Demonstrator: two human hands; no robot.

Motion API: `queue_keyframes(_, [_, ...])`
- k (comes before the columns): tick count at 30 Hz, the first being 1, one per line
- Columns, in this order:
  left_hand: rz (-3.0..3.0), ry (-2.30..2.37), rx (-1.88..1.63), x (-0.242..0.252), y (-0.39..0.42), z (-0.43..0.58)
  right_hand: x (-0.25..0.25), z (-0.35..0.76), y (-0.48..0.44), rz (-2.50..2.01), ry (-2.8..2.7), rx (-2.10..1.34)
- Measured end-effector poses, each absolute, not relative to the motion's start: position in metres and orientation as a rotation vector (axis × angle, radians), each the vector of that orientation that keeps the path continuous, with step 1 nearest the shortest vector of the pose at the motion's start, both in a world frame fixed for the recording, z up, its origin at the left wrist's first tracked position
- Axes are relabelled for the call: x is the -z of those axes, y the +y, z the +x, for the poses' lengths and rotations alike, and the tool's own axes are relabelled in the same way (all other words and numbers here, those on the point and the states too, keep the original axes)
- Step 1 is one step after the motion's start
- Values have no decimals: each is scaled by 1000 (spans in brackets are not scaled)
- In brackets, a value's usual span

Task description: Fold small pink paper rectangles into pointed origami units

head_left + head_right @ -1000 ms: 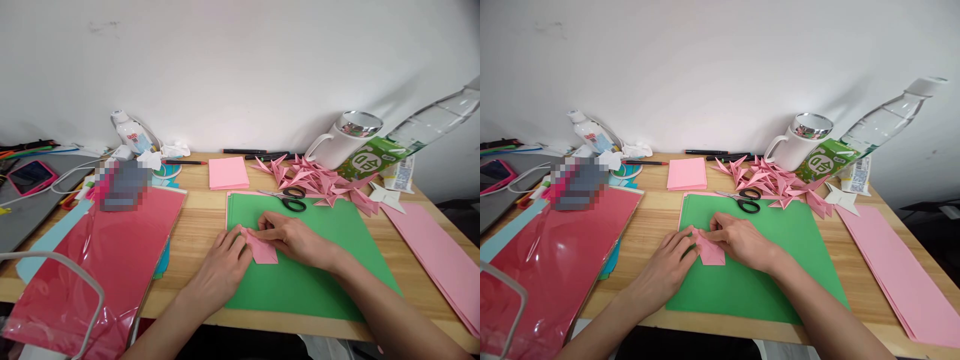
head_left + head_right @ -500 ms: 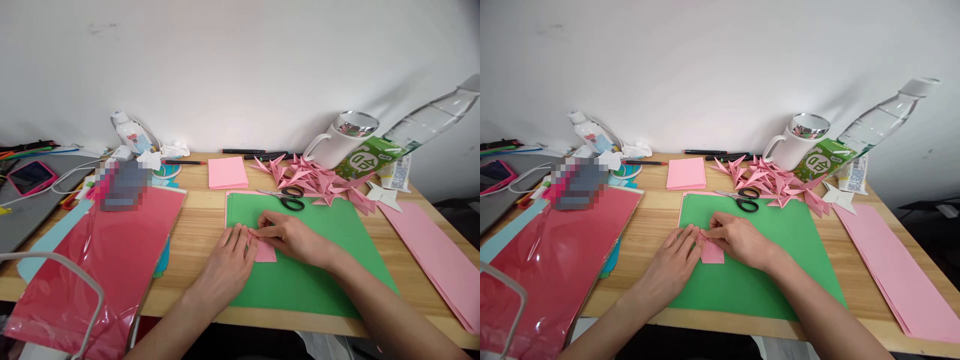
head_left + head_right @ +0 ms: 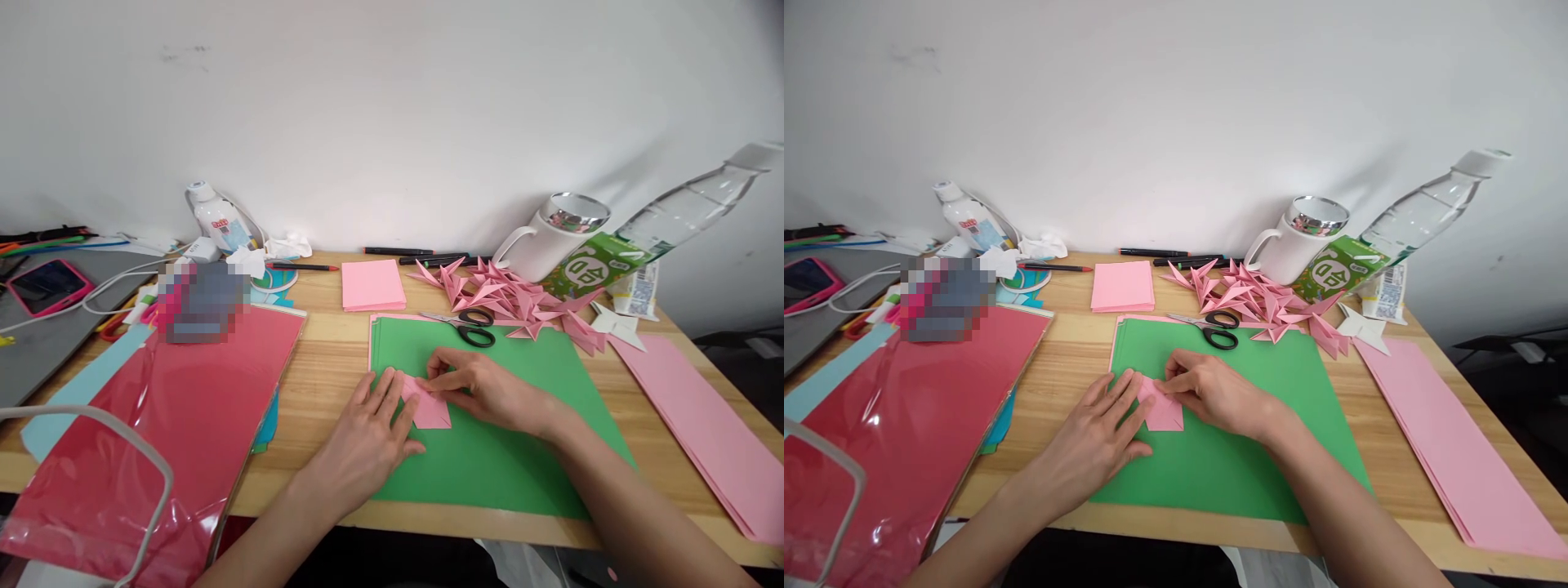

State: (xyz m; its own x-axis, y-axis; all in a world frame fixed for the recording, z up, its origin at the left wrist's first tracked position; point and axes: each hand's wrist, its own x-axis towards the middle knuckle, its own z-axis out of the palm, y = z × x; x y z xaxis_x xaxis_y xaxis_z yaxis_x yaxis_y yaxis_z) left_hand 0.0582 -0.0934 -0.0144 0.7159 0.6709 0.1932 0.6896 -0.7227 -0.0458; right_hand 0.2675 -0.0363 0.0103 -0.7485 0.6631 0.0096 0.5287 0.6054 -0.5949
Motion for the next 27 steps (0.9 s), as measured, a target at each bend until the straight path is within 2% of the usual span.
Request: queue_keyframes(27, [-2847,-1193,249,9,-95,63,-6,266,-48,-1080,-2593,-791])
